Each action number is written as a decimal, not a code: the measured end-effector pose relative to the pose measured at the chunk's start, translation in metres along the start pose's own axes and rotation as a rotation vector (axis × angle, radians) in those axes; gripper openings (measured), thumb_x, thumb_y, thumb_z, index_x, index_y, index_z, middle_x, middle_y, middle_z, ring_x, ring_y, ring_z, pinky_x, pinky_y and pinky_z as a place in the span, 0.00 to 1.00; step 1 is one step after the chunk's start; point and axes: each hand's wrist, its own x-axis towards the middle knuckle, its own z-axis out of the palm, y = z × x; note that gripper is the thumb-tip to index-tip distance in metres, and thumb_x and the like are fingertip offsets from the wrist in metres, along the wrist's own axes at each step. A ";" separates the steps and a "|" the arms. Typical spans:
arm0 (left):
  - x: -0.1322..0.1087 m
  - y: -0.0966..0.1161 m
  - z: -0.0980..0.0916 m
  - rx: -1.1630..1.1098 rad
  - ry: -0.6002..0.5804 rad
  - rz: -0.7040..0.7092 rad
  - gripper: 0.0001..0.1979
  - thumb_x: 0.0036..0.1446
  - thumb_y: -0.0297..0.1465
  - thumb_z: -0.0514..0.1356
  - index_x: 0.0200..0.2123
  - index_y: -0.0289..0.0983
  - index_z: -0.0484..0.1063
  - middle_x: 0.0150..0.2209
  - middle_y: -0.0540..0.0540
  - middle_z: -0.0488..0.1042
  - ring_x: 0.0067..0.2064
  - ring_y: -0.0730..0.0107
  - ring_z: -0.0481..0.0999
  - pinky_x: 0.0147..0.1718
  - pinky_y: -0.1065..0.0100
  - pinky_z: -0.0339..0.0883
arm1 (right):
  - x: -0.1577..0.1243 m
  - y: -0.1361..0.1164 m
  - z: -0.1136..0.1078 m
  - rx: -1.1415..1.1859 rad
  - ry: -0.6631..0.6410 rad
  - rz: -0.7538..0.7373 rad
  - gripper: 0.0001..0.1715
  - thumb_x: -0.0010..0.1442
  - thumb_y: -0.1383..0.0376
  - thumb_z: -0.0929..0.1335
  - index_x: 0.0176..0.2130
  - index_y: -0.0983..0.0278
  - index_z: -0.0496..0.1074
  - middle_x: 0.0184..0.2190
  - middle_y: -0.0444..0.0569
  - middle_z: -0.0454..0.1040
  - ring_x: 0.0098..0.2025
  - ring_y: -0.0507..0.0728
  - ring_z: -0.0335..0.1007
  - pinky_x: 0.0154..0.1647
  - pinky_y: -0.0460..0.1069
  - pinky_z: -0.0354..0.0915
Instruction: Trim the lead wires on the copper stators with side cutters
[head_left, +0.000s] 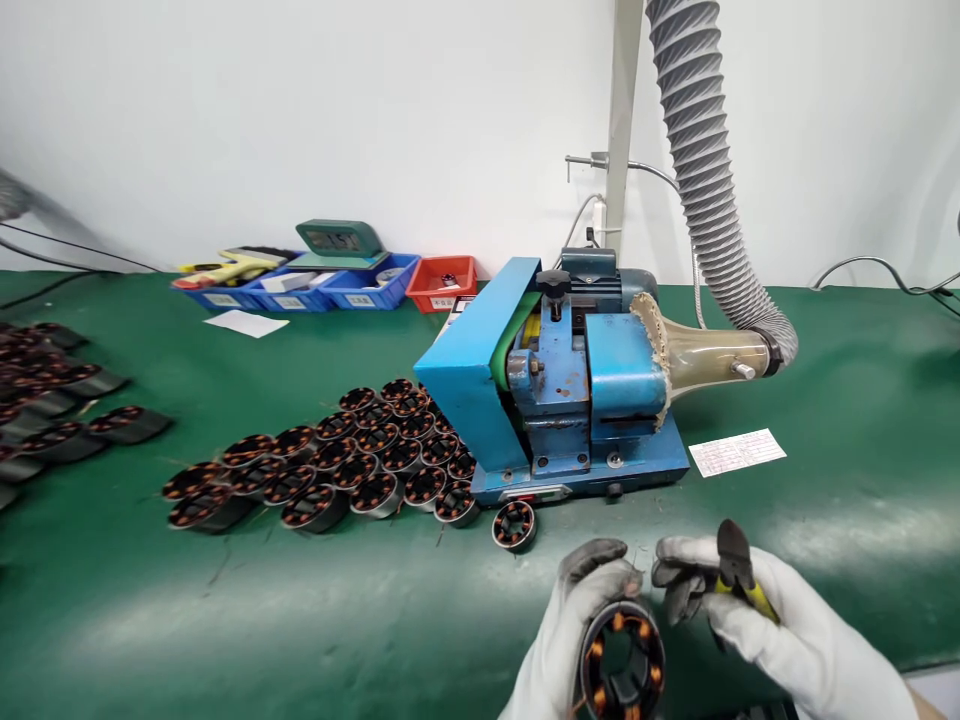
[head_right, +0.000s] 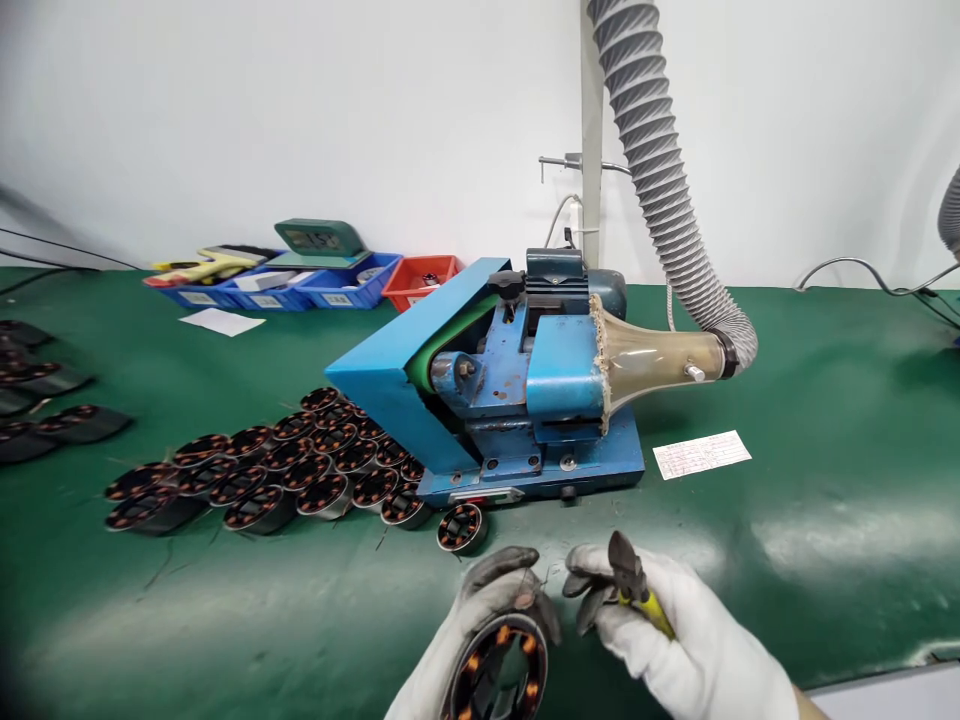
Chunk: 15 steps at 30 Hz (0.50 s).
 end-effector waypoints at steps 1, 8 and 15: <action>-0.001 0.001 0.002 0.047 0.035 0.045 0.10 0.46 0.38 0.65 0.34 0.42 0.78 0.39 0.43 0.78 0.52 0.51 0.72 0.53 0.54 0.63 | -0.001 0.000 0.006 0.023 0.006 -0.006 0.21 0.56 0.55 0.68 0.47 0.59 0.75 0.46 0.54 0.77 0.48 0.65 0.72 0.50 0.57 0.66; -0.009 0.002 0.008 0.027 0.074 0.036 0.30 0.32 0.33 0.72 0.44 0.43 0.72 0.47 0.43 0.74 0.51 0.51 0.72 0.51 0.57 0.66 | -0.003 -0.002 0.032 0.397 -0.025 0.259 0.26 0.47 0.46 0.72 0.38 0.62 0.75 0.31 0.50 0.77 0.38 0.61 0.73 0.43 0.54 0.68; 0.000 -0.012 0.011 -0.402 -0.102 -0.260 0.29 0.43 0.55 0.61 0.42 0.41 0.73 0.31 0.43 0.78 0.27 0.60 0.78 0.27 0.59 0.72 | 0.009 0.007 0.027 0.349 0.034 -0.227 0.16 0.49 0.54 0.74 0.36 0.60 0.77 0.29 0.48 0.72 0.26 0.55 0.68 0.29 0.50 0.66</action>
